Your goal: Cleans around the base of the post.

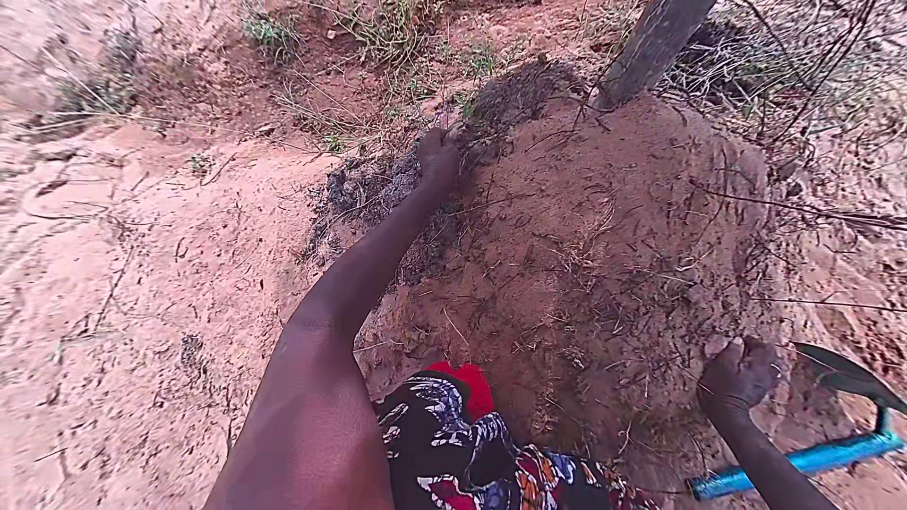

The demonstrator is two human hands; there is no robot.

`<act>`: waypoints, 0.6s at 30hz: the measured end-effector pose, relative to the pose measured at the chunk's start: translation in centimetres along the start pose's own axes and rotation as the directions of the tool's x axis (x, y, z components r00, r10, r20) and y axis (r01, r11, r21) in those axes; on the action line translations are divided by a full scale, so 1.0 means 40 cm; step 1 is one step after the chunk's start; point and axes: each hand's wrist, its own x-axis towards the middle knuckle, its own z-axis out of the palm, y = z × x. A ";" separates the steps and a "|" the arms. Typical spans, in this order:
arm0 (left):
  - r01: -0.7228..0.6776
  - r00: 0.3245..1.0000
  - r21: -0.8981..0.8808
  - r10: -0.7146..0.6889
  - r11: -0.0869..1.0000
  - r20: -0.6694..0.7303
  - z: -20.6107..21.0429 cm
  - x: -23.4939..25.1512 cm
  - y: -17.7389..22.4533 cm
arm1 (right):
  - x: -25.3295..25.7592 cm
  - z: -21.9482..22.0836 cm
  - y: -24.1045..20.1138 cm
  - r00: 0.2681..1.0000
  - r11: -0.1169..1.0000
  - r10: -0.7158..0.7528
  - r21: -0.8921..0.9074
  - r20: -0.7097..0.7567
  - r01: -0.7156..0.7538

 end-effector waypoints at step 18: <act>0.025 0.992 0.153 -0.043 0.988 0.116 -0.077 0.114 0.023 | 0.003 0.000 -0.004 0.999 0.999 0.032 -0.008 0.001 -0.032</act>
